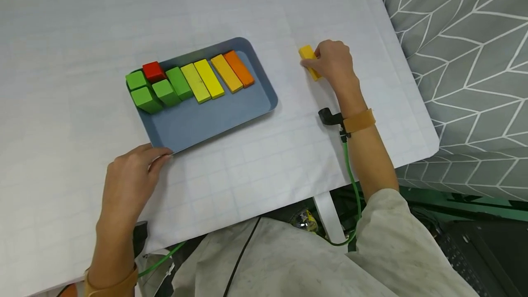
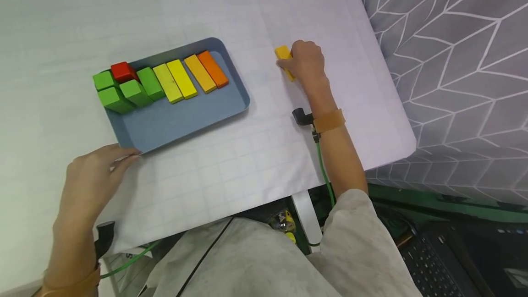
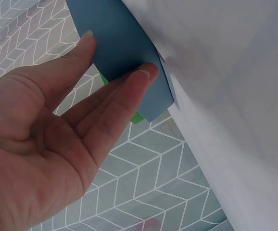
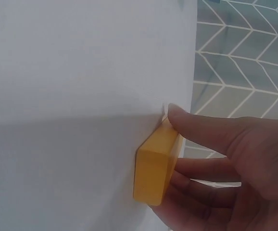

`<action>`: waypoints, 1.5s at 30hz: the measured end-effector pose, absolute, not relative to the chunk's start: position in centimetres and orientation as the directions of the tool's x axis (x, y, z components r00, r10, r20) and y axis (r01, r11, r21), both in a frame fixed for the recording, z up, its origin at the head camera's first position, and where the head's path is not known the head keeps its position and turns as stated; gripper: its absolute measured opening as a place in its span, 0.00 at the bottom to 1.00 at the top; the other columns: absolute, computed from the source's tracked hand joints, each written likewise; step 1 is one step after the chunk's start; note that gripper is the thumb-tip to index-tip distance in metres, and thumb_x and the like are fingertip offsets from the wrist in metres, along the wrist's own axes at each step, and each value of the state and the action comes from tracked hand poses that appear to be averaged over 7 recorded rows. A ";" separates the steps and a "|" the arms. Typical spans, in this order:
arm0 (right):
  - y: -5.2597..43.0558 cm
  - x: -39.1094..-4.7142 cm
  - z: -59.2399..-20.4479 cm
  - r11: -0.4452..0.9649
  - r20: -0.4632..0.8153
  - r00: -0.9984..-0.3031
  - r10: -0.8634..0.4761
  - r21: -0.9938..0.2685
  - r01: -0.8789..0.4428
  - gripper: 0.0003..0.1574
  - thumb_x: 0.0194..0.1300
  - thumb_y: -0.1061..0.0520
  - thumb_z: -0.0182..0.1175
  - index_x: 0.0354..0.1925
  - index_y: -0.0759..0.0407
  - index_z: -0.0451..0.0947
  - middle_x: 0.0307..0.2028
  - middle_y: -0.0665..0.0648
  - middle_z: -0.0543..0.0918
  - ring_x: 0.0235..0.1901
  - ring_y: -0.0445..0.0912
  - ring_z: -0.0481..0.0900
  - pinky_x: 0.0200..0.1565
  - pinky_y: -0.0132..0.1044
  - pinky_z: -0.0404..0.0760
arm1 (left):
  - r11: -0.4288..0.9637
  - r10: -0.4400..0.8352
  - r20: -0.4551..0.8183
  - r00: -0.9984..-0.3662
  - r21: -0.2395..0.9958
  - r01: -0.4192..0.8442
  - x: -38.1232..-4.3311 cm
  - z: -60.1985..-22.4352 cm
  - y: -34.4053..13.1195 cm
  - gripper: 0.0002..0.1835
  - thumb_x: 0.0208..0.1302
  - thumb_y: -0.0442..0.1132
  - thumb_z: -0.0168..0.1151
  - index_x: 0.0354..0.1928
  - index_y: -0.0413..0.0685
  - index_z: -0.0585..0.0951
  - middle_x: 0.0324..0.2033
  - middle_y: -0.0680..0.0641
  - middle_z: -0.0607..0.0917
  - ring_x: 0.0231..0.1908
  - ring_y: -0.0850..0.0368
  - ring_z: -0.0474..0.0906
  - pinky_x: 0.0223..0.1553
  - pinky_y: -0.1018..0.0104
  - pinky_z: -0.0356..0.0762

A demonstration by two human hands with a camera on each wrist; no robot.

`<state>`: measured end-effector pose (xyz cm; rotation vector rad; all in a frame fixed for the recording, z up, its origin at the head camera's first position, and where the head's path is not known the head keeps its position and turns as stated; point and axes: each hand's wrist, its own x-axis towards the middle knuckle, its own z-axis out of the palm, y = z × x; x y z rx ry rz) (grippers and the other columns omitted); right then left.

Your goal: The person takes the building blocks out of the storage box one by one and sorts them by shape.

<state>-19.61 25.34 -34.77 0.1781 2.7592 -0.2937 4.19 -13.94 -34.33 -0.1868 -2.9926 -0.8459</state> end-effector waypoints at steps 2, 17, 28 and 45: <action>25.7 -19.6 -34.9 0.971 -0.362 -0.928 0.089 -0.177 0.162 0.40 0.65 0.35 0.60 0.60 0.64 0.77 0.55 0.65 0.81 0.44 0.55 0.78 0.40 0.38 0.79 | 0.844 0.111 0.056 -0.992 0.521 0.124 4.1 -34.4 -13.6 0.06 0.57 0.28 0.69 0.37 0.38 0.88 0.32 0.37 0.88 0.31 0.40 0.84 0.31 0.45 0.78; 19.8 -15.4 -30.8 0.911 0.008 -0.952 -0.305 -0.290 -0.294 0.29 0.69 0.41 0.60 0.55 0.61 0.81 0.47 0.63 0.84 0.46 0.53 0.80 0.48 0.46 0.79 | 0.838 0.104 0.058 -0.993 0.533 0.119 3.7 -34.6 -12.4 0.05 0.58 0.29 0.69 0.37 0.38 0.88 0.31 0.38 0.87 0.29 0.41 0.83 0.27 0.48 0.77; 15.9 -14.9 -32.6 0.875 -0.201 -0.857 -0.475 -0.207 -0.437 0.26 0.67 0.47 0.64 0.56 0.62 0.80 0.50 0.62 0.81 0.43 0.52 0.80 0.42 0.43 0.82 | 0.821 0.115 0.023 -0.993 0.561 0.108 3.0 -35.0 -10.6 0.06 0.61 0.30 0.67 0.39 0.38 0.88 0.34 0.38 0.88 0.33 0.40 0.85 0.32 0.46 0.80; 17.5 -15.8 -34.2 0.909 -0.315 -0.854 -0.415 -0.192 -0.371 0.32 0.65 0.53 0.66 0.64 0.61 0.71 0.57 0.66 0.76 0.47 0.54 0.77 0.53 0.45 0.80 | 0.806 0.138 0.003 -0.990 0.581 0.113 1.8 -35.1 -8.6 0.05 0.61 0.30 0.67 0.38 0.39 0.88 0.29 0.41 0.87 0.25 0.49 0.81 0.26 0.54 0.76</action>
